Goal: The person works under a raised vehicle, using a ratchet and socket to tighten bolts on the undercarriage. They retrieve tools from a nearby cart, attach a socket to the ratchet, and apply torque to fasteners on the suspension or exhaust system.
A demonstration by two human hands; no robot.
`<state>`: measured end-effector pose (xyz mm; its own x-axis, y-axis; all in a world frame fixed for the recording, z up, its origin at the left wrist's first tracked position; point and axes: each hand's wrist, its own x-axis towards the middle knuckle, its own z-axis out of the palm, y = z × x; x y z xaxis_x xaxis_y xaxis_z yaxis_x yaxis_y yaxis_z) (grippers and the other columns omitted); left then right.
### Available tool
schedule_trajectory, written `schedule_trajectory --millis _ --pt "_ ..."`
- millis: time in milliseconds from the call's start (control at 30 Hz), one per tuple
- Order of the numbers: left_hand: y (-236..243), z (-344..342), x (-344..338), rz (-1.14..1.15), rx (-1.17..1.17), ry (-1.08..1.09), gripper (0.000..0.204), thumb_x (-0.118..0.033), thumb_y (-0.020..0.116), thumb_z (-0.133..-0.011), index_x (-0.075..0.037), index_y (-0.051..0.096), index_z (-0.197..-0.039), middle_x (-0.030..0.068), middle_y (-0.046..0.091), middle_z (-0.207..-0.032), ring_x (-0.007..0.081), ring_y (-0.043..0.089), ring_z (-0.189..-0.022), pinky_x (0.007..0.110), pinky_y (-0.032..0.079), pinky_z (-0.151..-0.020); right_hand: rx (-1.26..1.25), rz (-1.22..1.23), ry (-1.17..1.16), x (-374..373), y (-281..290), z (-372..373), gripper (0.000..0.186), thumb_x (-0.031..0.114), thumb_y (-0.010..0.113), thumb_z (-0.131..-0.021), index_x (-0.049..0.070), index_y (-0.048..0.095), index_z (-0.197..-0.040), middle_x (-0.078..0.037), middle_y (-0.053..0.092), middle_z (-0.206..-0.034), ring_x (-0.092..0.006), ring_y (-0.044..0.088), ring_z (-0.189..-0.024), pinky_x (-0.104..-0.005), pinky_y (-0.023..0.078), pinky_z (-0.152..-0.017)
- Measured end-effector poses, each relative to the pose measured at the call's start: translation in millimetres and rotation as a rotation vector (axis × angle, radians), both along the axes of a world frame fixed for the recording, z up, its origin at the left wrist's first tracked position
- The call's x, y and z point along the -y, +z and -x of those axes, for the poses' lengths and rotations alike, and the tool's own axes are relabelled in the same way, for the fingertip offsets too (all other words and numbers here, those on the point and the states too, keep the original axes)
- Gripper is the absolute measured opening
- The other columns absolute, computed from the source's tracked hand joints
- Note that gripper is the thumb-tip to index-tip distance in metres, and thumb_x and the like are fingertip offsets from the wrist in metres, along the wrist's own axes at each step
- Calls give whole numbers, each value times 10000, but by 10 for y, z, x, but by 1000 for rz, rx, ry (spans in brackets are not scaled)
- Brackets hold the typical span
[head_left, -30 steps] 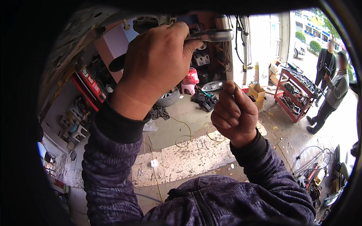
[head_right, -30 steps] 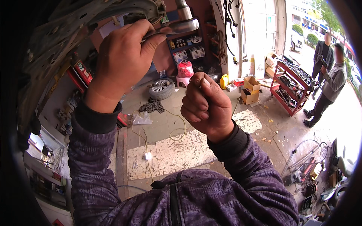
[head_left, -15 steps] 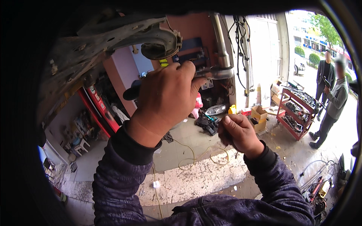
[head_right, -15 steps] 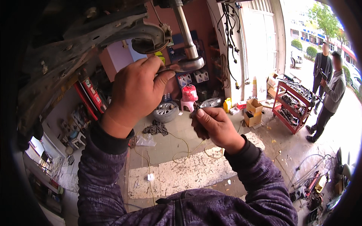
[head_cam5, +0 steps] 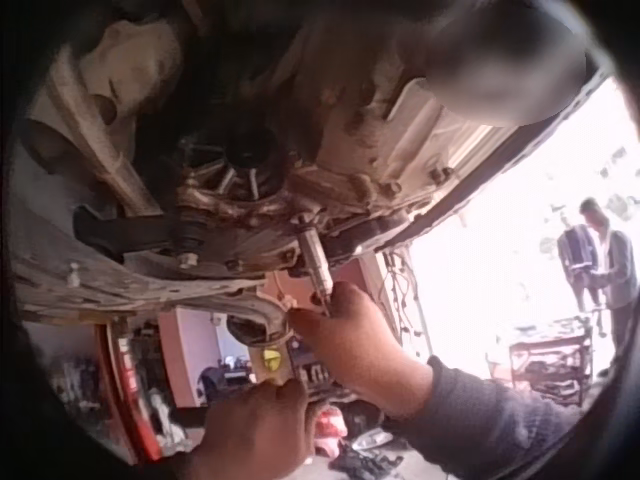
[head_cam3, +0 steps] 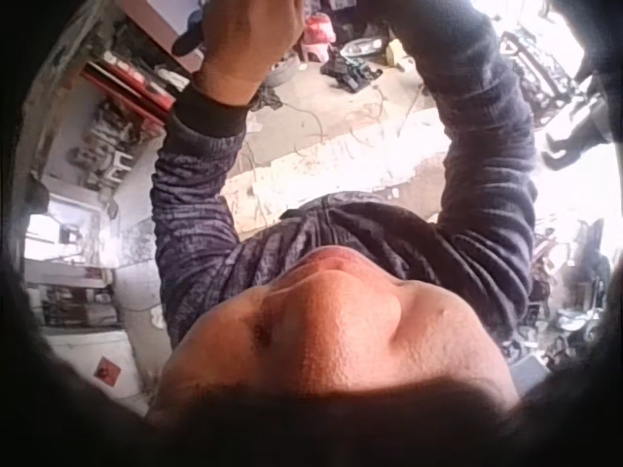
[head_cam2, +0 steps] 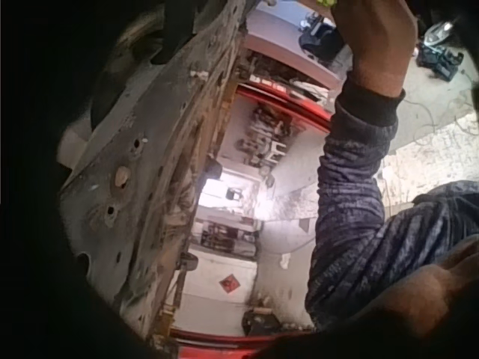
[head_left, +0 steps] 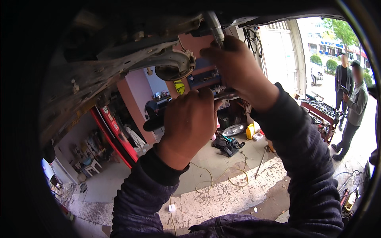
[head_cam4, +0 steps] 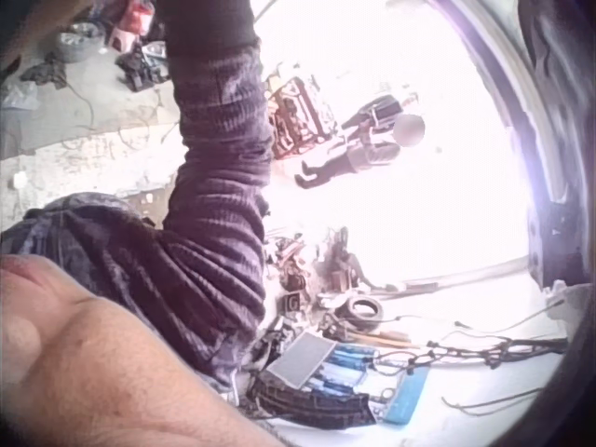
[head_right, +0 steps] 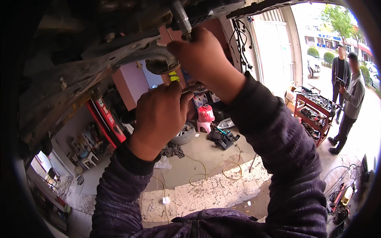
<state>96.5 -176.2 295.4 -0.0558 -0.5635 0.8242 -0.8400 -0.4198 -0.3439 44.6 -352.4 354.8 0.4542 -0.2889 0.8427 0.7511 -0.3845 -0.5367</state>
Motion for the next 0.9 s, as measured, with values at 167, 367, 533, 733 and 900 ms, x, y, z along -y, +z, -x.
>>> schedule_trajectory --millis 167,367,533,733,900 --pt "109 -270 45 -53 -33 -186 241 -280 734 -1043 -63 644 -985 178 707 -817 426 724 -758 530 550 -652 -431 -106 987 328 169 112 209 243 720 -1068 106 665 -1216 55 507 -750 -84 460 -550 -291 370 -463" --pt "13 -374 104 -4 34 -113 238 -292 735 -1042 -75 646 -1003 162 692 -809 429 718 -751 528 553 -648 79 50 -264 60 -14 -88 415 333 840 -980 -18 658 -1104 -66 690 -923 -159 659 -769 -329 537 -672" --pt "49 -305 58 -31 -12 -143 247 -282 746 -1032 -64 641 -984 162 691 -809 420 720 -748 523 552 -643 -320 -14 527 270 84 45 382 331 815 -1006 -16 674 -1079 -22 643 -812 -183 638 -701 -324 533 -659" --pt "72 -218 33 -2 23 -104 245 -268 755 -1023 -52 651 -973 171 697 -800 419 721 -750 532 547 -651 117 263 -164 68 -20 -76 445 328 831 -974 -58 677 -1134 -56 637 -883 -250 685 -854 -392 584 -771" --pt "97 -171 -37 -23 -22 -84 228 -258 769 -1004 -54 668 -994 176 698 -794 412 720 -738 530 553 -662 -280 -40 462 178 112 22 397 294 850 -949 -44 679 -1068 -47 631 -822 -202 655 -660 -334 553 -605"
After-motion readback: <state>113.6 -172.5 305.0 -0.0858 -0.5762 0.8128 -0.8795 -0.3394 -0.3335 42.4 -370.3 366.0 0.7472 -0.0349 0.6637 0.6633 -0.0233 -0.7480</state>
